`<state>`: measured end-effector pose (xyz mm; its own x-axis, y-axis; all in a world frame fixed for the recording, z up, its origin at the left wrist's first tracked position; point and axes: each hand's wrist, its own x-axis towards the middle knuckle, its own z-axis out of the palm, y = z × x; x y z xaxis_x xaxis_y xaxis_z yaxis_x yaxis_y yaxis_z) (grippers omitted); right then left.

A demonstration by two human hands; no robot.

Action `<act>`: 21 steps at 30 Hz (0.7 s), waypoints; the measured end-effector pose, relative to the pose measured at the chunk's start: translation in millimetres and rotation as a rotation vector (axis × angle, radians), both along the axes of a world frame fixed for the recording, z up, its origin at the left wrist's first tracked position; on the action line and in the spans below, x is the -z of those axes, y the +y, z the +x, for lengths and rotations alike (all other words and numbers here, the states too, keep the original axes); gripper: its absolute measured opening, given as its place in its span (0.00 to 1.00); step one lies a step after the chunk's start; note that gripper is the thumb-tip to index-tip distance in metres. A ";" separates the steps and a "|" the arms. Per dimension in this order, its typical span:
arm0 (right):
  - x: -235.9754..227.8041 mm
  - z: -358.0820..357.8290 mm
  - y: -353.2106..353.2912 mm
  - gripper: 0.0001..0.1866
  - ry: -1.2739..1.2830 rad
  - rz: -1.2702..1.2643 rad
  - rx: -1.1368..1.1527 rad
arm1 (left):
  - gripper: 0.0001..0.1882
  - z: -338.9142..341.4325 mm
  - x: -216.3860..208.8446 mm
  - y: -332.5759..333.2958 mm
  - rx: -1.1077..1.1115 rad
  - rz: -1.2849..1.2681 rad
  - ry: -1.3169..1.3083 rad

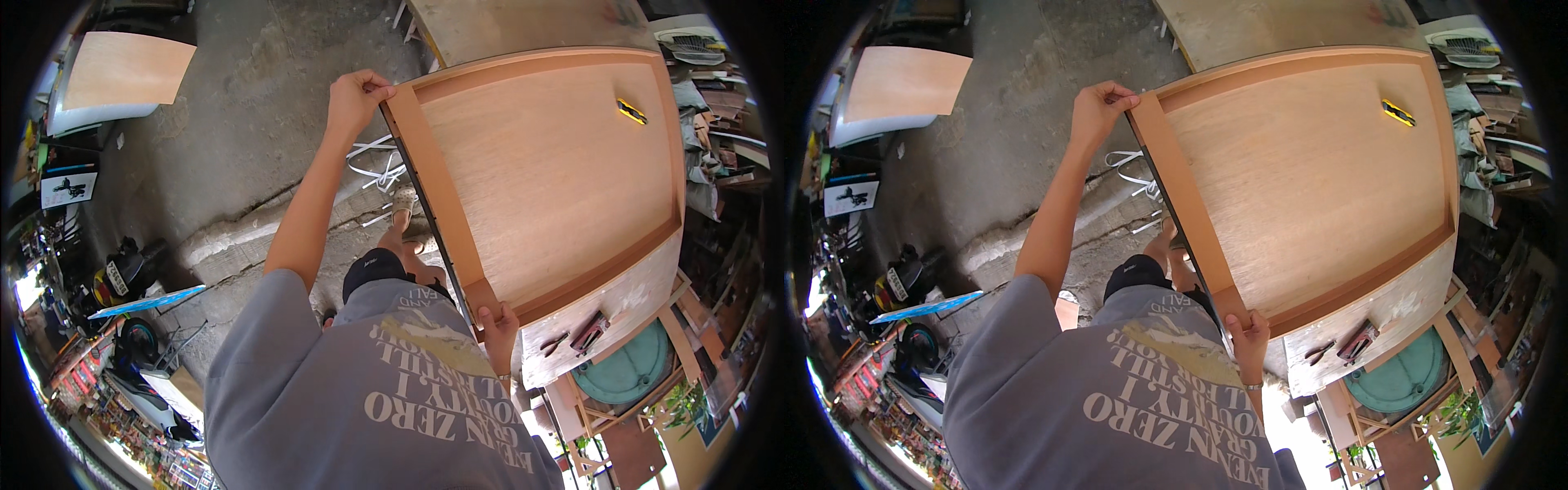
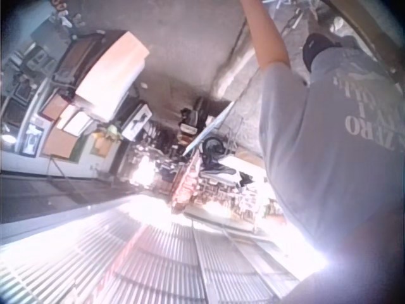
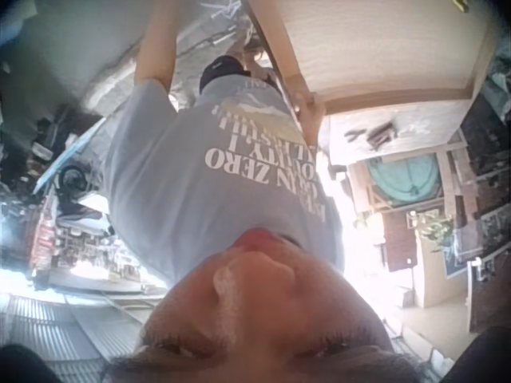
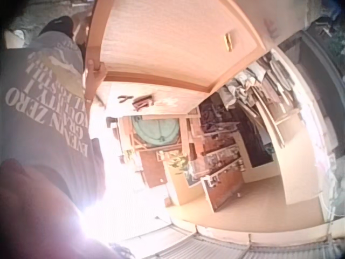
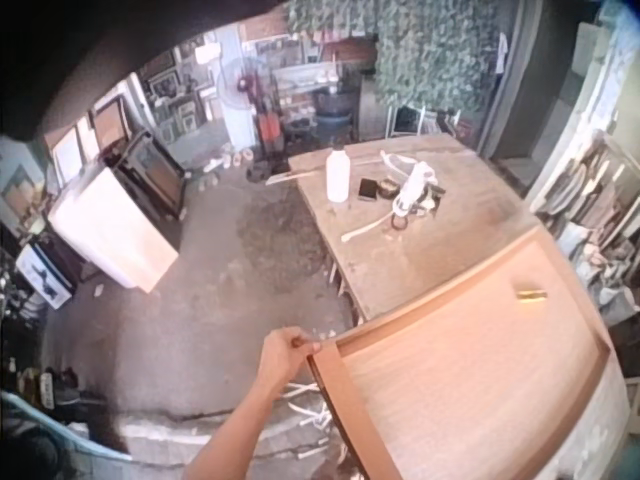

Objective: The person assembles a wooden frame around a large canvas by hand, using a utility knife to trim the edges. They repeatedly align the frame pieces, press them into place, and cut the excess material along the perimeter. Finally, they lift the canvas to reveal a textured painting on the front.

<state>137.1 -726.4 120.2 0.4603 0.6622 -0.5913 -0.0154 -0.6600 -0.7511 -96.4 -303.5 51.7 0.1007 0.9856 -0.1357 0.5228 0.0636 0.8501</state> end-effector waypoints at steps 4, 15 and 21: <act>9.1 -0.4 -5.0 0.22 0.031 -0.024 0.025 | 0.09 -1.7 17.5 -2.8 -0.045 0.192 0.044; 12.0 -1.3 -6.6 0.21 -0.002 -0.189 0.009 | 0.09 0.9 22.5 -11.0 -0.158 -0.076 -0.088; 11.5 -0.8 -9.2 0.20 -0.002 -0.207 -0.012 | 0.10 -3.2 24.8 -13.4 -0.187 -0.115 -0.142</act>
